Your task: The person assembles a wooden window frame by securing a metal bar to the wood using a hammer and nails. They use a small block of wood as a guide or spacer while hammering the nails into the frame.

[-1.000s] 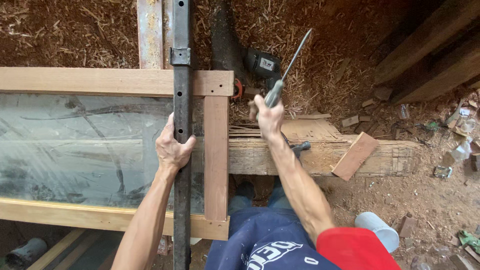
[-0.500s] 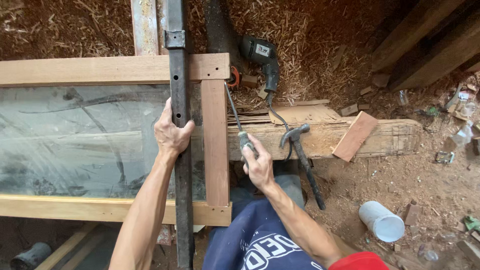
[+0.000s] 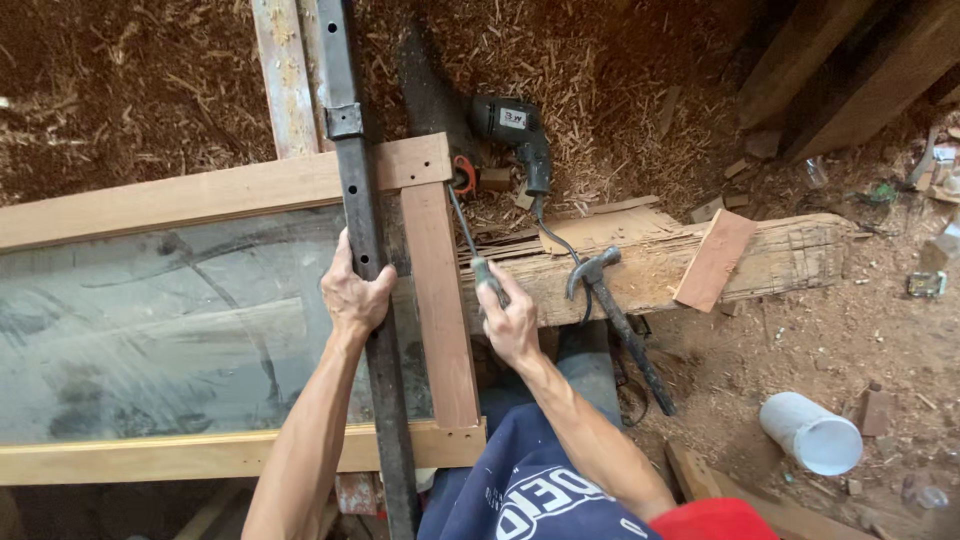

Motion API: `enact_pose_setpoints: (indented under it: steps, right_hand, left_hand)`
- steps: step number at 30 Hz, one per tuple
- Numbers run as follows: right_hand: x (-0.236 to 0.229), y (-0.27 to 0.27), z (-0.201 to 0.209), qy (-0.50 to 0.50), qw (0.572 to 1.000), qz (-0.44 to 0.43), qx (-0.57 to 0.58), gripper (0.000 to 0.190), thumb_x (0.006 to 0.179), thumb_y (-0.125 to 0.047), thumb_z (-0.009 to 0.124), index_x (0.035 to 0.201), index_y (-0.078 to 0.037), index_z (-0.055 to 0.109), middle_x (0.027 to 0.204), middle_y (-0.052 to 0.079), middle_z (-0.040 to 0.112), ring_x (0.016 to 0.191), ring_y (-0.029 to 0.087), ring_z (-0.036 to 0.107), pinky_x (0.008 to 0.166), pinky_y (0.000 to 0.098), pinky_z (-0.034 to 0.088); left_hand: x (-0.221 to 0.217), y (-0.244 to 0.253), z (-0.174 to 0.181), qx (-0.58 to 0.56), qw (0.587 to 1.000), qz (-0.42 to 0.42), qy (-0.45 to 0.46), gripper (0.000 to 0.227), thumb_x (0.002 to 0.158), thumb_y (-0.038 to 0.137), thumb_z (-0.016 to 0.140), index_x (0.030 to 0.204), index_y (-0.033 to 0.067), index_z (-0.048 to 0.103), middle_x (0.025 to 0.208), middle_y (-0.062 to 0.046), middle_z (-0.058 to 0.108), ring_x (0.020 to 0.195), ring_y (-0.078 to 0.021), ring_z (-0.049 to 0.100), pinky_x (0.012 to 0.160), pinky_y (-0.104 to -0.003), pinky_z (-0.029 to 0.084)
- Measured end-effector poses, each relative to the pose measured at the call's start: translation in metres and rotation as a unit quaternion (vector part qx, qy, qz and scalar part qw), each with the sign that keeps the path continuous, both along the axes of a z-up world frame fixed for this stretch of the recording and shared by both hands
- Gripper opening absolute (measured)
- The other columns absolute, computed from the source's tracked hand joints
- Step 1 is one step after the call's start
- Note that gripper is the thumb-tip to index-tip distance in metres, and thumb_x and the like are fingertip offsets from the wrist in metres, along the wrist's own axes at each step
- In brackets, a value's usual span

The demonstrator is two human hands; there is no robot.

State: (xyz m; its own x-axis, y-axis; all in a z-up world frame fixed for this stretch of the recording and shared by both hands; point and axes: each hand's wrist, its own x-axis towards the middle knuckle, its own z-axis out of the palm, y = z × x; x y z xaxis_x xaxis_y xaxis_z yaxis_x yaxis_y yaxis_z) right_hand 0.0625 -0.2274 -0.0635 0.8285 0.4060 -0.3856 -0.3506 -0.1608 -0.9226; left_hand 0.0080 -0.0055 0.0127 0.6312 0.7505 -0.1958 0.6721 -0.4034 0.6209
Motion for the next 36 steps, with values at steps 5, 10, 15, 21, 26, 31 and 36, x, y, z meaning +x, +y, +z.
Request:
enact_pose_setpoints:
  steps: [5, 10, 15, 21, 26, 31, 36]
  right_hand:
    - [-0.007, 0.022, -0.017, -0.118, 0.988, 0.005, -0.101, 0.043, 0.1, -0.027, 0.063, 0.135, -0.001, 0.064, 0.081, 0.01, 0.074, 0.067, 0.015, 0.069, 0.058, 0.0293, 0.055]
    - [-0.025, 0.042, -0.016, -0.202, 0.969, -0.012, -0.139, 0.044, 0.105, -0.025, 0.056, 0.14, 0.001, 0.056, 0.098, 0.017, 0.074, 0.08, 0.02, 0.072, 0.061, 0.0283, 0.059]
    - [-0.05, 0.03, 0.013, -0.039, 0.989, -0.116, -0.079, 0.038, 0.106, -0.026, 0.055, 0.138, -0.005, 0.061, 0.088, 0.01, 0.068, 0.068, 0.015, 0.065, 0.054, 0.0315, 0.053]
    - [-0.035, -0.01, -0.004, -0.006, 0.982, -0.123, -0.145, 0.04, 0.099, -0.027, 0.059, 0.131, -0.003, 0.062, 0.075, 0.01, 0.065, 0.06, 0.014, 0.061, 0.056, 0.0347, 0.051]
    - [0.021, 0.0, -0.045, -0.12, 0.973, -0.008, -0.196, 0.041, 0.097, -0.025, 0.063, 0.13, 0.0, 0.061, 0.09, 0.012, 0.074, 0.078, 0.02, 0.071, 0.069, 0.0394, 0.056]
    - [0.072, 0.049, -0.053, 0.093, 0.95, 0.139, -0.263, 0.048, 0.096, -0.024, 0.051, 0.141, -0.006, 0.05, 0.098, 0.016, 0.071, 0.08, 0.033, 0.071, 0.072, 0.0498, 0.058]
    - [0.079, 0.04, -0.053, -0.184, 0.919, 0.246, -0.248, 0.049, 0.104, -0.029, 0.067, 0.137, 0.006, 0.059, 0.123, 0.033, 0.058, 0.11, 0.042, 0.058, 0.091, 0.0514, 0.049]
  left_hand:
    - [-0.002, 0.003, -0.004, 0.032, 0.999, -0.023, -0.029, 0.073, 0.074, 0.021, 0.074, 0.144, 0.0113, 0.053, 0.103, -0.015, 0.076, 0.09, -0.0302, 0.076, 0.083, -0.04, 0.059]
    - [0.0, 0.006, -0.008, 0.025, 0.999, 0.002, 0.029, 0.075, 0.073, 0.024, 0.074, 0.144, 0.0138, 0.054, 0.098, -0.016, 0.076, 0.086, -0.0323, 0.074, 0.081, -0.043, 0.058]
    - [-0.004, 0.003, -0.007, 0.015, 0.999, -0.006, 0.038, 0.075, 0.072, 0.024, 0.073, 0.143, 0.015, 0.054, 0.1, -0.013, 0.077, 0.087, -0.0312, 0.075, 0.083, -0.042, 0.059]
    - [-0.004, 0.003, -0.006, 0.014, 1.0, -0.001, 0.014, 0.074, 0.073, 0.024, 0.074, 0.144, 0.0149, 0.054, 0.11, -0.013, 0.076, 0.095, -0.0312, 0.075, 0.086, -0.041, 0.058]
    - [-0.004, 0.002, -0.006, 0.01, 0.999, 0.017, 0.034, 0.078, 0.071, 0.025, 0.074, 0.146, 0.0173, 0.054, 0.108, -0.014, 0.075, 0.096, -0.0332, 0.074, 0.086, -0.044, 0.057]
    - [-0.005, 0.001, -0.011, 0.051, 0.998, 0.007, 0.035, 0.083, 0.069, 0.028, 0.079, 0.146, 0.0137, 0.051, 0.114, -0.019, 0.072, 0.099, -0.0371, 0.07, 0.086, -0.047, 0.055]
    - [-0.011, -0.001, -0.02, 0.046, 0.997, 0.021, 0.053, 0.075, 0.072, 0.03, 0.079, 0.142, 0.0141, 0.058, 0.109, -0.018, 0.072, 0.1, -0.0371, 0.07, 0.087, -0.048, 0.055]
